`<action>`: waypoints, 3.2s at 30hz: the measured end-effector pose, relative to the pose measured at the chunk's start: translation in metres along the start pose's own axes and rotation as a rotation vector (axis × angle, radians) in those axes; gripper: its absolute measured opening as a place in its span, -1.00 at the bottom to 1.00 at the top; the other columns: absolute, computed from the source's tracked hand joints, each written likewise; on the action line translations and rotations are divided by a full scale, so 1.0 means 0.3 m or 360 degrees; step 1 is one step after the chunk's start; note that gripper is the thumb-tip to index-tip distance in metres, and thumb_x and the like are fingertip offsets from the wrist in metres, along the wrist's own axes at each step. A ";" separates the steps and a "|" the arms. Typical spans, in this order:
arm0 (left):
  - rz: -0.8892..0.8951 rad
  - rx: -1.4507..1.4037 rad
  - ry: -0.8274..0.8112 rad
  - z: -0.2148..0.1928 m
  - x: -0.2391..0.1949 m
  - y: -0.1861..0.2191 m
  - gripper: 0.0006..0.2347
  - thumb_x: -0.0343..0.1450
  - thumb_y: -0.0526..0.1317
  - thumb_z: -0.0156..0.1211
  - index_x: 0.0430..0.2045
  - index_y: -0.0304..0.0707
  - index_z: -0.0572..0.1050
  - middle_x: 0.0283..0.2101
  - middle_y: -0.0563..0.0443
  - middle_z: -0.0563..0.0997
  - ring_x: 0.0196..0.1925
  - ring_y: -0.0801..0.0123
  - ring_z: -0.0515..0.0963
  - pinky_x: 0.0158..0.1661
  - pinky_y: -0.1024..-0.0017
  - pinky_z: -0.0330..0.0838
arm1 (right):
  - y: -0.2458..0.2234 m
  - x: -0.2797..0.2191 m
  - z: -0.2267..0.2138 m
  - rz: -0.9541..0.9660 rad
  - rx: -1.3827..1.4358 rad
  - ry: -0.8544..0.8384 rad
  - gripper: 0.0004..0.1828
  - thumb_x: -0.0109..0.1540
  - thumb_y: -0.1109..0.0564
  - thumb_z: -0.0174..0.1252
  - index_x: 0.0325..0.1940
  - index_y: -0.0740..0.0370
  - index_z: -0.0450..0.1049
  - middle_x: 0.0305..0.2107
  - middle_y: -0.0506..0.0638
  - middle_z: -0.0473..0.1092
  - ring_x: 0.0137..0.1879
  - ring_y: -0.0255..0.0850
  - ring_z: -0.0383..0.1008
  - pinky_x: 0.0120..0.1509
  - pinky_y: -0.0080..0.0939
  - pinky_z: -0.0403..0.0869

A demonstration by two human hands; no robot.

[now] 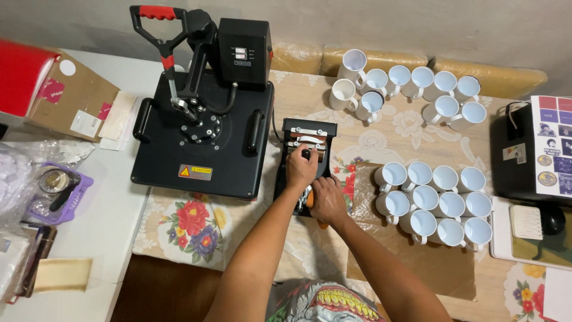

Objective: Preparing and heat pressing designs onto ceramic mugs

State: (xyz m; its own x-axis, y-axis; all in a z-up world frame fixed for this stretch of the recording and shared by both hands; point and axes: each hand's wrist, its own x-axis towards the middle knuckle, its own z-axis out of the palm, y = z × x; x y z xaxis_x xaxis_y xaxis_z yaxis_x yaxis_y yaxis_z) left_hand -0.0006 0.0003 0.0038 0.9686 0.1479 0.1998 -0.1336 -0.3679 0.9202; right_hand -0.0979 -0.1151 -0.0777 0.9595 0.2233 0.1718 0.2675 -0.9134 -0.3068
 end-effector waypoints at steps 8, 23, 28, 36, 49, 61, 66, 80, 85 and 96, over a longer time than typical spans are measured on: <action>0.0010 0.0002 0.0005 -0.001 0.000 -0.003 -0.68 0.49 -0.16 0.31 -0.68 -0.18 0.37 -0.77 -0.08 0.40 -0.67 0.08 0.50 -0.53 0.30 0.34 | -0.003 -0.003 -0.002 -0.0005 -0.0028 -0.0008 -0.43 -0.19 0.08 0.34 -0.07 0.04 0.52 -0.16 -0.02 0.47 0.11 0.01 0.55 0.68 0.26 0.26; 0.0019 0.0012 0.0011 -0.004 -0.003 0.002 -0.67 0.48 -0.15 0.32 -0.68 -0.18 0.37 -0.77 -0.10 0.38 -0.66 0.07 0.49 -0.52 0.28 0.33 | 0.002 -0.002 0.008 -0.0010 -0.0054 -0.0002 -0.40 -0.20 0.01 0.37 -0.07 0.06 0.52 -0.14 0.00 0.49 0.12 0.02 0.55 0.67 0.27 0.26; -0.0005 0.0019 -0.0010 -0.004 -0.004 0.002 -0.67 0.49 -0.13 0.31 -0.67 -0.19 0.38 -0.75 -0.13 0.39 -0.65 0.01 0.50 -0.51 0.24 0.35 | 0.006 0.001 0.019 0.0011 -0.0065 -0.0027 -0.40 -0.21 0.01 0.36 -0.07 0.05 0.52 -0.14 -0.01 0.49 0.12 0.01 0.55 0.67 0.27 0.27; -0.0009 -0.0021 -0.0029 -0.002 0.006 -0.008 -0.67 0.49 -0.13 0.30 -0.69 -0.16 0.38 -0.77 -0.04 0.38 -0.67 0.11 0.49 -0.52 0.29 0.33 | -0.015 0.003 -0.007 0.0007 -0.0080 0.0018 -0.39 -0.24 0.03 0.31 -0.09 0.04 0.52 -0.17 -0.02 0.49 0.08 0.01 0.56 0.65 0.25 0.29; -0.0016 0.0249 0.0118 0.010 -0.011 0.022 -0.70 0.49 -0.15 0.25 -0.65 -0.19 0.39 -0.74 -0.15 0.48 -0.56 -0.15 0.65 -0.49 0.19 0.45 | -0.012 0.001 0.013 0.0049 -0.0141 -0.0011 -0.39 -0.22 0.01 0.31 -0.07 0.02 0.53 -0.16 -0.04 0.49 0.10 -0.02 0.55 0.66 0.20 0.28; -0.0001 0.0493 0.0265 0.034 -0.016 -0.024 -0.74 0.48 -0.06 0.26 -0.58 -0.10 0.45 -0.67 -0.15 0.59 -0.45 -0.19 0.76 -0.40 0.01 0.61 | -0.042 -0.012 0.015 0.0113 -0.0285 -0.0110 -0.29 -0.11 -0.04 0.39 0.12 0.05 0.48 0.01 -0.02 0.46 0.30 -0.02 0.46 0.72 0.32 0.14; -0.0023 0.0517 0.0269 0.047 -0.006 -0.051 -0.76 0.47 -0.04 0.28 -0.57 -0.06 0.49 -0.66 -0.16 0.60 -0.42 -0.21 0.76 -0.35 -0.05 0.63 | -0.062 -0.015 0.000 0.0130 -0.0382 -0.0247 -0.12 -0.06 -0.17 0.48 0.30 0.08 0.41 0.23 0.06 0.40 0.49 0.04 0.34 0.77 0.41 0.04; -0.0039 0.0429 0.0244 0.020 0.000 -0.027 -0.72 0.50 -0.09 0.26 -0.63 -0.11 0.42 -0.72 -0.06 0.54 -0.54 -0.17 0.70 -0.46 0.07 0.54 | -0.019 0.001 0.070 0.0152 -0.0353 -0.0546 0.07 0.03 -0.34 0.48 0.50 0.08 0.27 0.37 0.06 0.28 0.60 0.05 0.18 0.80 0.44 -0.06; 0.0007 0.0436 0.0280 0.022 -0.001 -0.042 -0.72 0.49 -0.10 0.30 -0.63 -0.11 0.43 -0.72 -0.09 0.53 -0.54 -0.17 0.70 -0.48 0.10 0.52 | -0.020 0.003 0.057 0.0136 -0.0338 -0.0559 0.13 0.00 -0.35 0.51 0.54 0.08 0.25 0.39 0.08 0.28 0.60 0.06 0.19 0.80 0.44 -0.04; 0.0100 0.0442 0.0308 0.012 -0.001 -0.047 -0.69 0.49 -0.13 0.31 -0.66 -0.15 0.39 -0.74 -0.13 0.48 -0.55 -0.21 0.66 -0.50 0.07 0.47 | -0.015 0.005 0.063 0.0121 -0.0258 -0.0574 0.08 0.00 -0.29 0.49 0.52 0.07 0.26 0.31 0.04 0.29 0.57 0.05 0.22 0.80 0.43 -0.02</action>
State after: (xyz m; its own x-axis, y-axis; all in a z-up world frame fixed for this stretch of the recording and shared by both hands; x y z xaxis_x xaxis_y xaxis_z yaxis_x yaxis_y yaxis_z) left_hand 0.0016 0.0022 -0.0105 0.8991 0.2786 0.3378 -0.1038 -0.6139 0.7825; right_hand -0.0959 -0.1044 -0.0938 0.9531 0.2319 -0.1944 0.2049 -0.9673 -0.1493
